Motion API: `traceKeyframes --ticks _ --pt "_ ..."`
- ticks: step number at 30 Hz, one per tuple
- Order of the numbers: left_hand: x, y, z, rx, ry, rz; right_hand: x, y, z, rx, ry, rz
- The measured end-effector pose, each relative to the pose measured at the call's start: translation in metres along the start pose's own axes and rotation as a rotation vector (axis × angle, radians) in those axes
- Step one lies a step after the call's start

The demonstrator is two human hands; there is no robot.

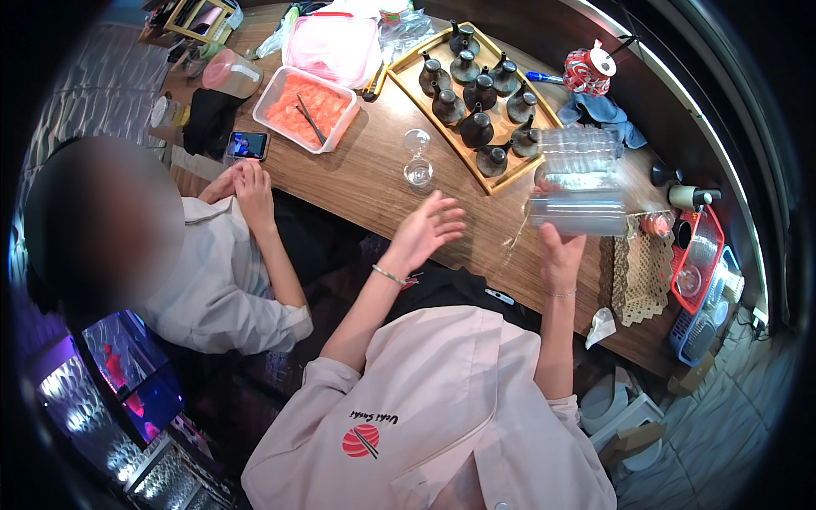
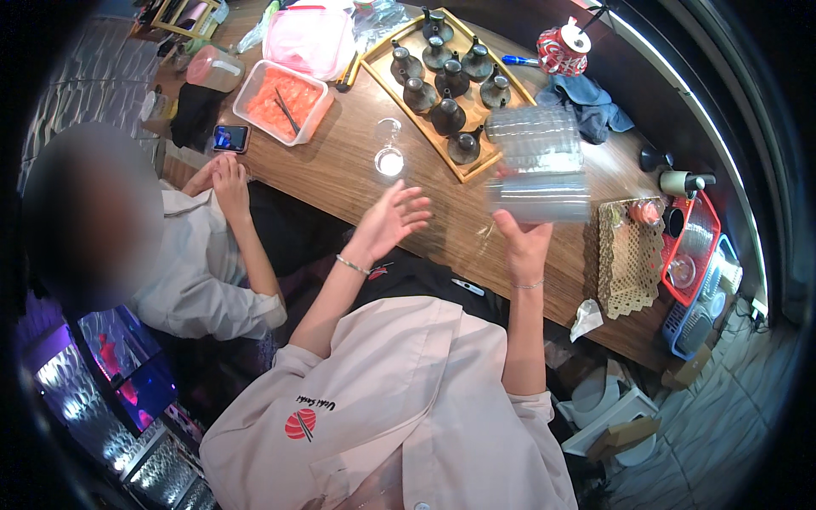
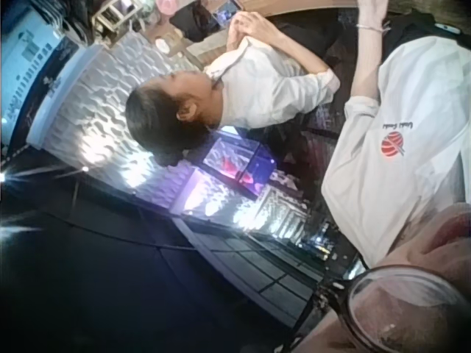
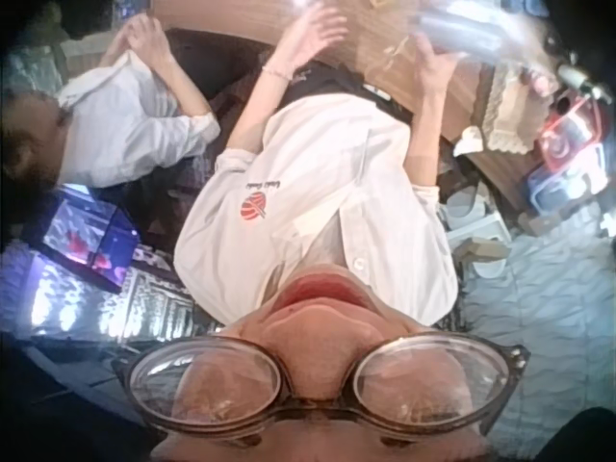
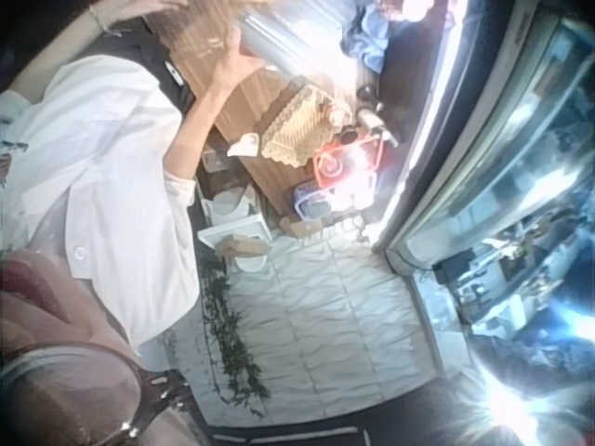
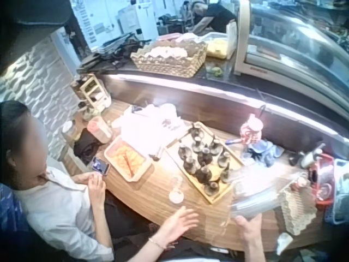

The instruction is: The person assembles small dark bottles by attaching white caps and placing them into a woven tray. They also handle clear plastic cups and a pink container with orange contents, arranging items on the table.

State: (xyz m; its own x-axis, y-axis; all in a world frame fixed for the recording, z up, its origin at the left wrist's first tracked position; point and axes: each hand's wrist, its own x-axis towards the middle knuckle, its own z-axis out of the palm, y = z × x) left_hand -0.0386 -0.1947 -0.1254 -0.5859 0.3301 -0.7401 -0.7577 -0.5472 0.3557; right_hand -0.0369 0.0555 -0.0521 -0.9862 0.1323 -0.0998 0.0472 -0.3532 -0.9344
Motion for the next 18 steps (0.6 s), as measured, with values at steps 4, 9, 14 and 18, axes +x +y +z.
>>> traceKeyframes --ticks 4,9,14,18 --pt "-0.028 -0.008 0.058 0.077 -0.330 0.181 -0.011 0.014 0.028 0.006 -0.089 0.103" --pt "-0.035 -0.001 0.076 0.215 -0.320 0.347 -0.019 0.021 0.048 0.104 -0.118 0.175" --pt "-0.036 -0.004 0.070 0.342 -0.252 0.484 -0.020 0.023 0.042 0.014 -0.116 0.154" --pt "-0.036 -0.006 0.071 0.324 -0.259 0.522 -0.022 0.027 0.036 0.026 -0.098 0.223"
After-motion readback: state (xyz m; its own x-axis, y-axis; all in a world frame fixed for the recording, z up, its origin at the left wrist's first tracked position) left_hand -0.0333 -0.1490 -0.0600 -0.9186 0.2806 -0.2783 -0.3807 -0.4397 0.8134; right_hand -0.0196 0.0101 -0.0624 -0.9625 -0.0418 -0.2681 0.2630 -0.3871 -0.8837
